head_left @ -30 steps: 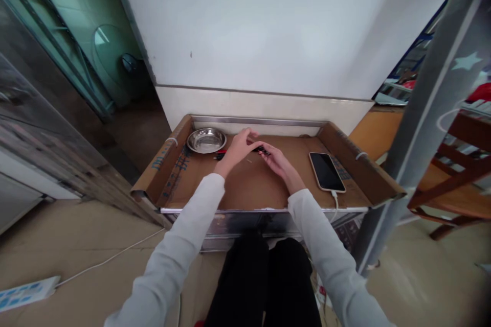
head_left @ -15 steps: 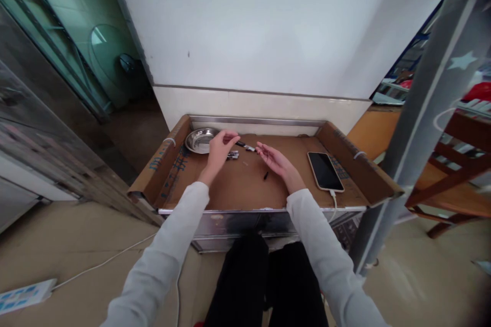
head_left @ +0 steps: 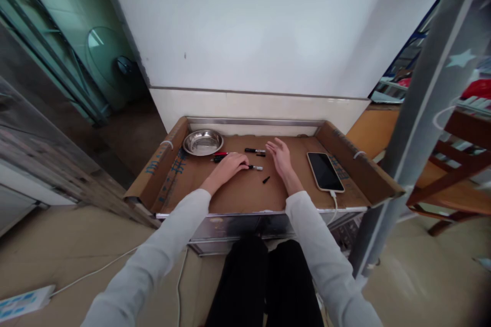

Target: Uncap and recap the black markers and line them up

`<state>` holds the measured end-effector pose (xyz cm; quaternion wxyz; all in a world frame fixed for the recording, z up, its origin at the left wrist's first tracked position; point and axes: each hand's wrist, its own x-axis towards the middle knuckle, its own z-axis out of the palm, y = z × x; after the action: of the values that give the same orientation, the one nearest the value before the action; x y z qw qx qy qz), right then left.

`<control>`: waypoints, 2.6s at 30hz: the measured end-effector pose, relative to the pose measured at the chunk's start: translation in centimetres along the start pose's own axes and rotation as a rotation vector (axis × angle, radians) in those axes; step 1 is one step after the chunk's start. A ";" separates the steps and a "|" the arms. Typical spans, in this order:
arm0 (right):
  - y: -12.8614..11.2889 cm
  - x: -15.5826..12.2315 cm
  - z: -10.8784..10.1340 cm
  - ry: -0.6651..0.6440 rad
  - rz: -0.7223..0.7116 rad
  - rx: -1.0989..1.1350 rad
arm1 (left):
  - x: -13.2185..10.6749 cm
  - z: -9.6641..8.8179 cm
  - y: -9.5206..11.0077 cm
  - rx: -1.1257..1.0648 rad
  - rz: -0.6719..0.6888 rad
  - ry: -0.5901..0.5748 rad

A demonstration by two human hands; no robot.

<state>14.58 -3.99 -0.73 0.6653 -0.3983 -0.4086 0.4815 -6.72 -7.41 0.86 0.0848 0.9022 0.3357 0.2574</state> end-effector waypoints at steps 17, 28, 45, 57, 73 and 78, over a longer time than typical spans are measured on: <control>-1.2 -3.1 1.5 -0.557 -0.429 -0.671 | 0.9 0.9 -0.3 0.001 -0.132 0.110; -4.9 -6.2 -3.2 -0.611 -0.366 -1.094 | 1.8 1.7 0.4 0.136 -0.015 0.003; -2.8 -3.3 0.7 -0.285 -0.433 -1.669 | 3.0 2.0 -1.1 0.260 -0.177 0.108; -2.9 -2.3 -0.3 -0.559 -0.581 -1.514 | 2.9 1.8 -0.6 0.299 -0.211 0.108; -2.0 -2.2 0.5 -0.242 -0.542 -1.626 | -4.9 -1.9 0.9 0.286 -0.452 0.299; -1.9 -3.0 1.7 -0.450 -0.599 -1.490 | -5.9 -1.7 0.6 0.338 -0.486 0.231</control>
<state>13.00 -7.11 1.15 0.2299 -0.5027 -0.8321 -0.0441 -11.12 -11.72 0.12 -0.0459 0.7618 0.5867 0.2708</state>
